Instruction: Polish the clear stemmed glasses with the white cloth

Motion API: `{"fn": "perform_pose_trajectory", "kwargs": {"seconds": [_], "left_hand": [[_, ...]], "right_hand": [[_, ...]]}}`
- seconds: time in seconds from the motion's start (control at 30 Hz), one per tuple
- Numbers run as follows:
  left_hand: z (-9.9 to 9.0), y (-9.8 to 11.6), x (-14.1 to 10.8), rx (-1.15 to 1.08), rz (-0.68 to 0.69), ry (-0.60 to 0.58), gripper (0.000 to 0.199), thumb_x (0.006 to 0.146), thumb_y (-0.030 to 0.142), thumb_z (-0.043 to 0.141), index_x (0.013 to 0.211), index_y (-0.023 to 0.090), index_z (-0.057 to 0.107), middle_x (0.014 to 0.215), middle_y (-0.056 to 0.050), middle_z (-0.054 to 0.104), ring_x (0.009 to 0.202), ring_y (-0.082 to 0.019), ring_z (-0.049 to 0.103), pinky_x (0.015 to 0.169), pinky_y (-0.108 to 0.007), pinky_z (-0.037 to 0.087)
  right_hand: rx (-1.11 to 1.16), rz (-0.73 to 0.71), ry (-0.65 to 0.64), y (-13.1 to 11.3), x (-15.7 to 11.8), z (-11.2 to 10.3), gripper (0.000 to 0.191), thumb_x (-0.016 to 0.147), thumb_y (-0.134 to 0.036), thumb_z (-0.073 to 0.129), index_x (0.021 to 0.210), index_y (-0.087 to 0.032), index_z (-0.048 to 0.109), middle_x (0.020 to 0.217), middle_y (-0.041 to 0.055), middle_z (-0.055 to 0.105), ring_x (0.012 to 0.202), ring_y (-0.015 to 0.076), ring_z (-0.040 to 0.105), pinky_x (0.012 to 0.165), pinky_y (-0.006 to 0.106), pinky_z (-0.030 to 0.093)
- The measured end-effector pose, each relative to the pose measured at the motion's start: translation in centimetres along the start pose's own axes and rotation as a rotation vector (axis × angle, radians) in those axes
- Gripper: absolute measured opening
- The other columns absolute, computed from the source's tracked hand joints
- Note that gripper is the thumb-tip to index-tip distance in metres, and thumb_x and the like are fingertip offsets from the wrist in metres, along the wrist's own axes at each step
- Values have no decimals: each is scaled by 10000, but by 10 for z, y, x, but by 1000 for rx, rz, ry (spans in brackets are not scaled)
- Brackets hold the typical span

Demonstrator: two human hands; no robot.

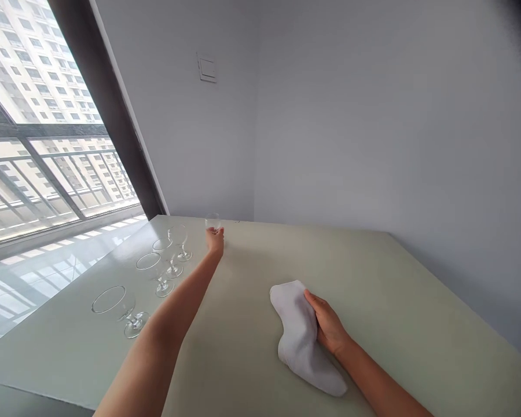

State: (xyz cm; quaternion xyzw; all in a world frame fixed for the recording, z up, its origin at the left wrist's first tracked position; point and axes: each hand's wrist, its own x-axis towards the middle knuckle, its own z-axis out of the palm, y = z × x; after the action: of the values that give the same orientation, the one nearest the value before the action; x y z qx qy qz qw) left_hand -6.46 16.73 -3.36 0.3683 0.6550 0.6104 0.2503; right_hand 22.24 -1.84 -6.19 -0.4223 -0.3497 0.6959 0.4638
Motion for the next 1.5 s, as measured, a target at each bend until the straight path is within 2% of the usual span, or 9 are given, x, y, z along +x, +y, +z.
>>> {"fn": "perform_pose_trajectory", "kwargs": {"seconds": [0.13, 0.3, 0.43, 0.6, 0.8, 1.0, 1.17, 1.37, 1.5], "left_hand": [[17, -2, -50, 30, 69, -200, 276, 750, 248, 569, 990, 167, 459, 799, 8, 542, 603, -67, 514, 578, -212, 414], [12, 3, -117, 95, 170, -402, 233, 716, 306, 580, 899, 201, 480, 713, 34, 520, 594, -87, 484, 579, -217, 381], [2, 7, -153, 228, 332, -462, 258, 747, 277, 532, 987, 218, 460, 920, -16, 544, 672, -101, 497, 638, -240, 397], [4, 7, -180, 240, 369, -462, 324, 776, 245, 492, 1091, 228, 416, 1065, -51, 509, 719, -107, 513, 669, -261, 421], [5, 4, -193, 272, 467, -411, 341, 767, 198, 480, 1100, 226, 410, 1025, -46, 493, 780, -134, 526, 746, -305, 426], [-4, 1, -188, 304, 462, -417, 346, 764, 179, 461, 1101, 233, 403, 1044, -47, 486, 776, -139, 530, 727, -310, 435], [-8, 2, -185, 418, 626, -357, 343, 771, 168, 456, 1109, 210, 418, 1070, -77, 499, 912, -195, 515, 774, -339, 415], [-14, 7, -192, 664, 914, -379, 360, 730, 94, 475, 1065, 224, 498, 1008, -84, 571, 927, -254, 488, 794, -402, 359], [-15, 6, -192, 666, 994, -373, 321, 763, 122, 464, 1066, 221, 505, 959, -83, 587, 987, -261, 471, 873, -430, 336]], "right_hand": [[-1, -82, 112, 0, 4, -3, 311, 663, -453, 652, 808, -180, 621, 735, 54, 645, 655, 211, 594, 550, 306, 462], [31, -207, 260, -15, 1, -10, 301, 615, -366, 686, 845, -214, 564, 729, 7, 609, 619, 173, 560, 539, 285, 448], [26, -292, 360, -33, -7, -8, 245, 617, -359, 662, 784, -224, 545, 671, -8, 550, 566, 142, 493, 501, 264, 410], [-62, -409, 315, -43, -23, 21, 255, 685, -421, 612, 847, -228, 576, 729, 18, 557, 648, 155, 493, 546, 264, 409], [-189, -425, 133, -33, -37, 65, 395, 782, -431, 521, 1118, -226, 558, 906, 43, 604, 775, 172, 533, 655, 284, 448], [-335, -449, 11, -18, -32, 72, 515, 796, -415, 502, 1278, -240, 451, 1206, 43, 533, 1026, 213, 498, 821, 310, 430], [-533, -400, -32, -11, -21, 64, 550, 781, -383, 526, 1302, -246, 412, 1059, 11, 599, 795, 163, 546, 703, 270, 443], [-601, -478, 96, -8, -12, 58, 281, 750, -317, 552, 1002, -228, 639, 946, 22, 622, 893, 194, 537, 800, 297, 416], [-544, -442, 58, -3, -13, 56, 320, 769, -339, 528, 1054, -227, 624, 941, 22, 617, 859, 185, 539, 770, 305, 427]]}}
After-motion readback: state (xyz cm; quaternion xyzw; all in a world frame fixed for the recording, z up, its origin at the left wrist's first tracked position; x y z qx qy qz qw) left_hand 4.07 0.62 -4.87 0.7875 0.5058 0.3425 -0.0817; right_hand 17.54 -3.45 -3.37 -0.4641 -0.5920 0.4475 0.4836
